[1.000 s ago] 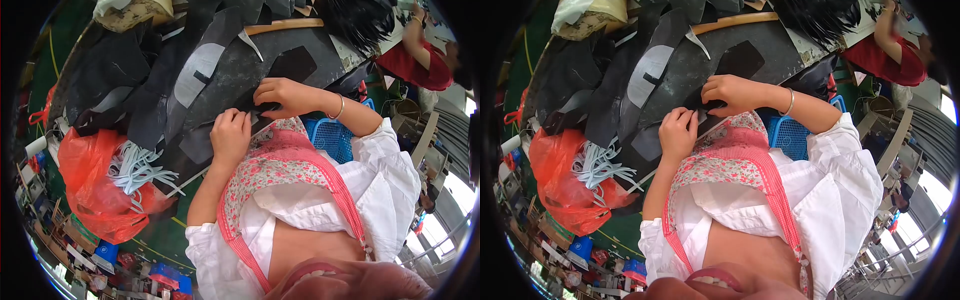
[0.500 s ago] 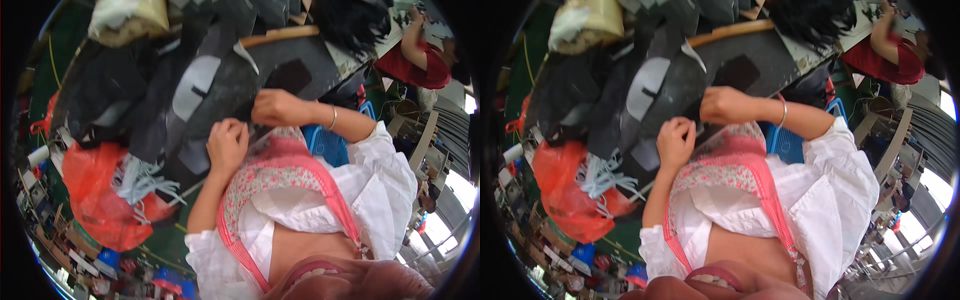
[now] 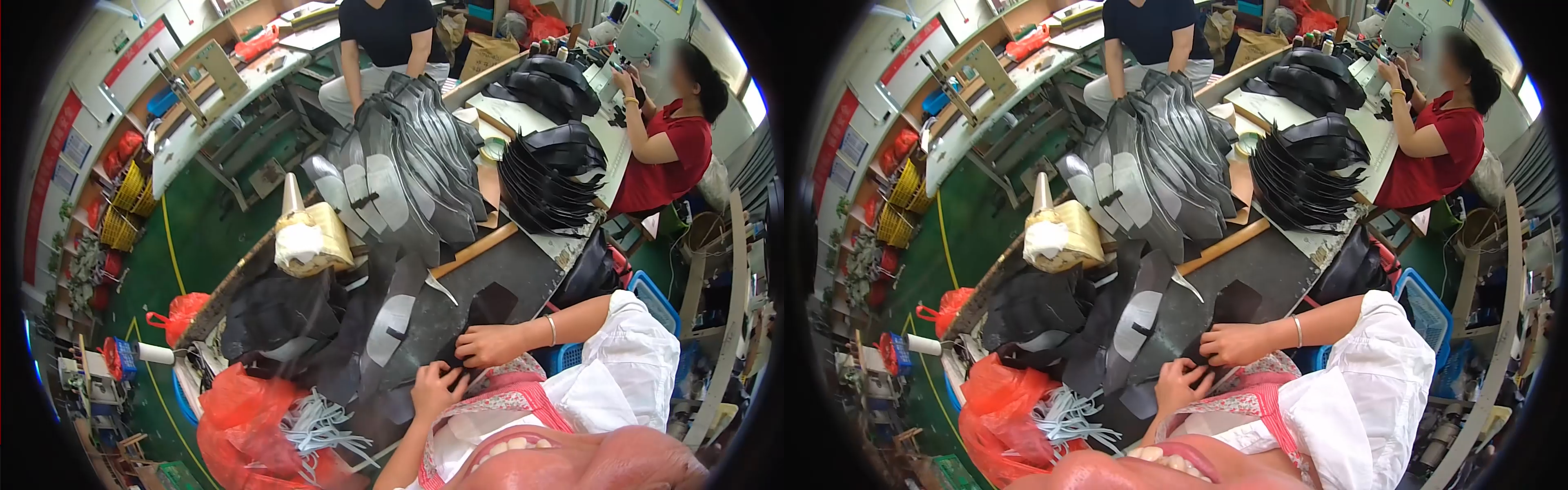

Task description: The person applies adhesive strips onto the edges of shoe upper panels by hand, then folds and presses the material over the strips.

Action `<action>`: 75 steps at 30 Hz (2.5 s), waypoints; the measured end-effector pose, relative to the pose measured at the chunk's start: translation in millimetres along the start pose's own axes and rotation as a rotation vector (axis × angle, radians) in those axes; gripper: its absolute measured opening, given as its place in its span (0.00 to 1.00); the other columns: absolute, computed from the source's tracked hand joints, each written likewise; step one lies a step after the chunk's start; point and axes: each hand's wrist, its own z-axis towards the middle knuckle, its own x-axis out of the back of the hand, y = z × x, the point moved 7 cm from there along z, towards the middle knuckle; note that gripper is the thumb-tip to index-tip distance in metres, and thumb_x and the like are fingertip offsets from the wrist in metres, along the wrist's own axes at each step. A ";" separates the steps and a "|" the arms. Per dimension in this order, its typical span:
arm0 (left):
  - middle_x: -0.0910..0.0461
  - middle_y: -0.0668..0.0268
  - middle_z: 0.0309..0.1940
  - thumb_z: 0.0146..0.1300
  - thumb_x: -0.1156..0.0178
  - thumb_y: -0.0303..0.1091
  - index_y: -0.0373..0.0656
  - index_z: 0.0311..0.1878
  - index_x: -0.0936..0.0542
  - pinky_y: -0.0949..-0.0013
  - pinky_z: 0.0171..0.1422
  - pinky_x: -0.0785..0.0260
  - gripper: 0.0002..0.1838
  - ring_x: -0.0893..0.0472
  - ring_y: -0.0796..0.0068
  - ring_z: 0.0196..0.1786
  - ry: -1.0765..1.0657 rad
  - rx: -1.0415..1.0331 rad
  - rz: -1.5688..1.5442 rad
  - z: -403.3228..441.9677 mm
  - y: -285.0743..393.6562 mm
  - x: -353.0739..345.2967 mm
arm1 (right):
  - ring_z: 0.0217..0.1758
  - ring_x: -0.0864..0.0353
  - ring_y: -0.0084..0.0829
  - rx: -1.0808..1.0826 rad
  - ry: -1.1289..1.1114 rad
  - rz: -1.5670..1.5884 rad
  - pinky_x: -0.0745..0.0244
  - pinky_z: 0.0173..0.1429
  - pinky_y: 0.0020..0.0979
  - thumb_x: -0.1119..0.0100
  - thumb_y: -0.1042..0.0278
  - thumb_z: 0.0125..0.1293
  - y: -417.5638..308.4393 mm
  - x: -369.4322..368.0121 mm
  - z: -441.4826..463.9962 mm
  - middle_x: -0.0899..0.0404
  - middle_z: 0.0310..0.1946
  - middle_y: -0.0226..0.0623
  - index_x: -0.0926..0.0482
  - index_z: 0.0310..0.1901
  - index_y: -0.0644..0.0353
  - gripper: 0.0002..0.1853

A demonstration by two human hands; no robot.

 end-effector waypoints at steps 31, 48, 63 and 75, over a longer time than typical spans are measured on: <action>0.34 0.48 0.65 0.54 0.31 0.35 0.39 0.65 0.30 0.46 0.69 0.41 0.34 0.36 0.43 0.69 0.317 0.176 0.447 46.5 -35.7 66.8 | 0.40 0.18 0.50 -1.164 0.918 -0.570 0.25 0.46 0.43 0.41 0.70 0.65 199.5 188.4 -269.6 0.17 0.35 0.48 0.18 0.39 0.65 0.08; 0.28 0.51 0.61 0.41 0.29 0.40 0.46 0.55 0.24 0.49 0.61 0.37 0.32 0.28 0.50 0.62 0.176 -0.290 0.018 -3.2 -6.5 30.4 | 0.45 0.23 0.37 -0.688 0.387 -0.384 0.24 0.46 0.36 0.32 0.62 0.56 161.9 74.5 -49.6 0.27 0.39 0.35 0.20 0.43 0.57 0.15; 0.32 0.49 0.57 0.55 0.34 0.34 0.36 0.55 0.28 0.45 0.66 0.41 0.25 0.33 0.45 0.62 0.532 0.561 0.592 -106.8 -106.4 115.7 | 0.55 0.27 0.39 -0.207 0.274 -0.127 0.32 0.57 0.40 0.34 0.55 0.59 -9.0 0.7 27.5 0.26 0.52 0.40 0.24 0.51 0.59 0.22; 0.28 0.55 0.50 0.54 0.26 0.39 0.41 0.53 0.24 0.49 0.60 0.36 0.26 0.29 0.50 0.55 0.869 0.566 0.627 -176.6 -87.4 115.8 | 0.46 0.24 0.46 -0.326 0.489 -0.025 0.29 0.48 0.42 0.33 0.76 0.52 -0.2 39.5 47.5 0.23 0.45 0.42 0.22 0.40 0.63 0.12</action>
